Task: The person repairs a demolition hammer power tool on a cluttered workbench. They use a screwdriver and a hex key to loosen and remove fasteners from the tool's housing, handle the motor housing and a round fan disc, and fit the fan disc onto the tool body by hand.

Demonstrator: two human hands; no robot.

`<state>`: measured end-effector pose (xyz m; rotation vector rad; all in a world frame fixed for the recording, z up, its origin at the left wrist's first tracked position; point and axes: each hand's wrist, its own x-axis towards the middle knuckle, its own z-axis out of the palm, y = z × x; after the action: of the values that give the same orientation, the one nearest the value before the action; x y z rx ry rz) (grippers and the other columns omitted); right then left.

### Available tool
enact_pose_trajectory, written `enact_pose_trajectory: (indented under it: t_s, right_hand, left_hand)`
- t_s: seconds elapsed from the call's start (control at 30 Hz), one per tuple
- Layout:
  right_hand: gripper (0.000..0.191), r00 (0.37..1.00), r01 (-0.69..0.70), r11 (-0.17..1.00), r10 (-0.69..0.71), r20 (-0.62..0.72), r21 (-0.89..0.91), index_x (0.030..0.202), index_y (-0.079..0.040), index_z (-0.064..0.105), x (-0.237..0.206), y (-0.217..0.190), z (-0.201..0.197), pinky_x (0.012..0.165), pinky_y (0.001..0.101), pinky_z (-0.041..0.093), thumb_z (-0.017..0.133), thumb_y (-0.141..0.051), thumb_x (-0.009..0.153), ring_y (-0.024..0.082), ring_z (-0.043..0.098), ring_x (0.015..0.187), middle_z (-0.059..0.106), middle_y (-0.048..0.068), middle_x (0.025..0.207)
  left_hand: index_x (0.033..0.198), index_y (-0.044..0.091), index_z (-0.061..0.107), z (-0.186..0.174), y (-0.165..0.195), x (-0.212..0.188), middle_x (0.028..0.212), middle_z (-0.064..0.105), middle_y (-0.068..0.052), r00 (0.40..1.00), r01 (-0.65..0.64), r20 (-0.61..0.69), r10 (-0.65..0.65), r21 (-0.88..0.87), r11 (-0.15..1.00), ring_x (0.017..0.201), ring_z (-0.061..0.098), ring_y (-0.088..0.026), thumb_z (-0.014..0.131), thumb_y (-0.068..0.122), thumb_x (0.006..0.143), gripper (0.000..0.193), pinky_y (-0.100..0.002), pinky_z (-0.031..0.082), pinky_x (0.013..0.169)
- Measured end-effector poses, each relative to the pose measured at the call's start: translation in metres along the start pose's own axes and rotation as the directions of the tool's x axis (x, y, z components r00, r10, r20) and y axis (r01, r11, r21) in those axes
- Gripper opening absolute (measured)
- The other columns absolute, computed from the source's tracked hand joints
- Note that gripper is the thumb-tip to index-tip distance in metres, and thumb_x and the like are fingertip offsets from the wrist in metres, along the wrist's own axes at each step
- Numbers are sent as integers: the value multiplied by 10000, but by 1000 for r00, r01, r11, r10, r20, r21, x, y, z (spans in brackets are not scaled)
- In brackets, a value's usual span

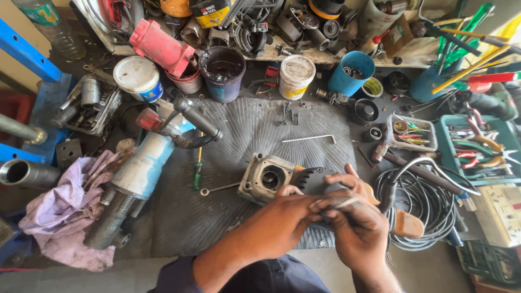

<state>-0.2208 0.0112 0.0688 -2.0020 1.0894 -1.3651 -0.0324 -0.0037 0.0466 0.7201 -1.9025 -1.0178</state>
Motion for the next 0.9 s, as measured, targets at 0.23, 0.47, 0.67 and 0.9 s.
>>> enact_pose_trajectory:
  t_s: [0.23, 0.47, 0.67, 0.9]
  right_hand:
    - [206, 992, -34, 979, 10, 124, 199, 1014, -54, 781, 10, 22, -13, 1250, 549, 396, 811, -122, 823, 291, 678, 1183, 776, 32, 974]
    - [255, 976, -154, 932, 91, 199, 329, 1175, -12, 770, 6, 28, -17, 1058, 424, 474, 719, -115, 948, 259, 607, 1170, 657, 85, 1104]
    - [195, 997, -37, 895, 2, 79, 445, 1078, -14, 732, 10, 23, -13, 975, 340, 491, 789, -54, 896, 249, 583, 1150, 682, 84, 1066]
    - [239, 986, -143, 941, 109, 124, 306, 1159, 10, 749, 6, 28, -13, 972, 343, 500, 730, -54, 929, 225, 607, 1090, 660, 74, 1019]
  left_hand:
    - [962, 103, 697, 29, -1, 6, 885, 742, -53, 958, 215, -253, -134, 326, 921, 893, 695, -277, 832, 159, 768, 243, -419, 510, 858]
    - [1156, 68, 708, 26, 7, 11, 1010, 735, -108, 984, 38, -179, -8, 162, 986, 947, 714, -321, 703, 42, 894, 263, -399, 555, 814]
    - [994, 58, 706, 31, 4, 13, 906, 714, -102, 821, 564, -259, -508, 232, 793, 843, 752, -245, 868, 201, 848, 260, -362, 575, 759]
    - [1105, 64, 713, 30, 4, 15, 975, 737, -94, 958, 195, -244, -149, 175, 965, 911, 727, -304, 729, 42, 852, 254, -409, 560, 814]
